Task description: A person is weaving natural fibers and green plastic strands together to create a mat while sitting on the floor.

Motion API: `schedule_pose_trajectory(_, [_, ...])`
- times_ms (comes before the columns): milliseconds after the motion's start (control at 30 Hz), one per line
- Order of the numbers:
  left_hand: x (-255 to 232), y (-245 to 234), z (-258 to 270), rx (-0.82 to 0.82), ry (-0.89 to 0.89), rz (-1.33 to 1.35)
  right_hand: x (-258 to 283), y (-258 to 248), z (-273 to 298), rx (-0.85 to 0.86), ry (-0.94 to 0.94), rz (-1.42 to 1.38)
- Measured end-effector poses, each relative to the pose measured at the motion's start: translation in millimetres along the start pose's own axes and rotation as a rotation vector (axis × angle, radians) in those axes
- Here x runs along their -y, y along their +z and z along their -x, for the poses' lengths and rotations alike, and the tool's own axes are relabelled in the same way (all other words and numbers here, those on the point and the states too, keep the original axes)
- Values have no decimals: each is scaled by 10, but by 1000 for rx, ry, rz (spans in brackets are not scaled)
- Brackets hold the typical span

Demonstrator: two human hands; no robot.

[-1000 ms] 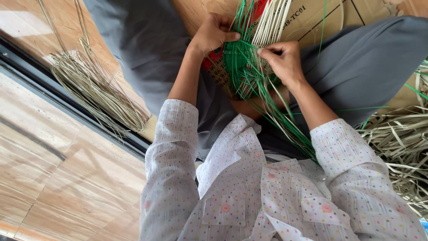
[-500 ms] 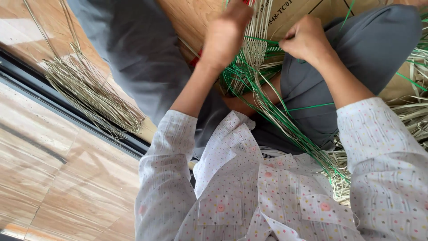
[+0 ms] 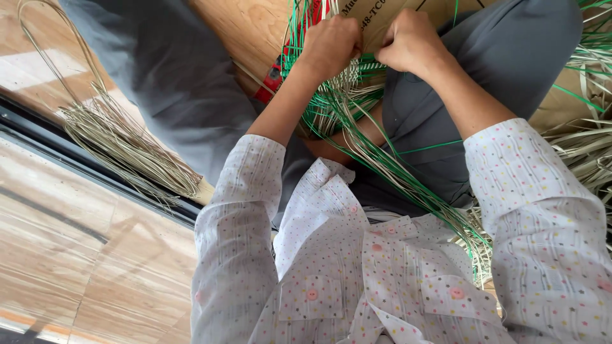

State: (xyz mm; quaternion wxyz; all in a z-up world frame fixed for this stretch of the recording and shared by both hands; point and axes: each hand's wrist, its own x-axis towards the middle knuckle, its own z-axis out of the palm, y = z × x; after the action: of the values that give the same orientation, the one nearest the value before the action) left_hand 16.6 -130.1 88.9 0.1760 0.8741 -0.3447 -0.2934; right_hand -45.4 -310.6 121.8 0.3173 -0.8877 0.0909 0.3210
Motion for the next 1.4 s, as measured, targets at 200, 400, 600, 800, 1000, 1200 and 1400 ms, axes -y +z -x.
schedule_pose_trajectory(200, [-73, -34, 58, 14, -144, 67, -259, -395, 339, -264, -264, 127])
schedule_pose_trajectory(400, [-60, -27, 64, -77, -197, 193, 542, -927, 1312, -1019, -509, 149])
schedule_pose_trajectory(600, [-132, 12, 26, -66, -350, 212, 183, 569, 430, -203, 409, -1936])
schedule_pose_trajectory(800, [-220, -132, -42, 105, -430, 113, 162, 509, 260, 144, 494, -1950])
schedule_pose_trajectory(1000, [-179, -90, -91, 87, -285, 23, 369, 386, 274, -59, 365, -1307])
schedule_pose_trajectory(1200, [-199, -61, -95, 60, -235, 12, 273, 57, 171, 62, 119, -428])
schedule_pose_trajectory(1400, [-130, 1, -135, 60, -232, 48, 362, -178, 177, 135, 141, -296])
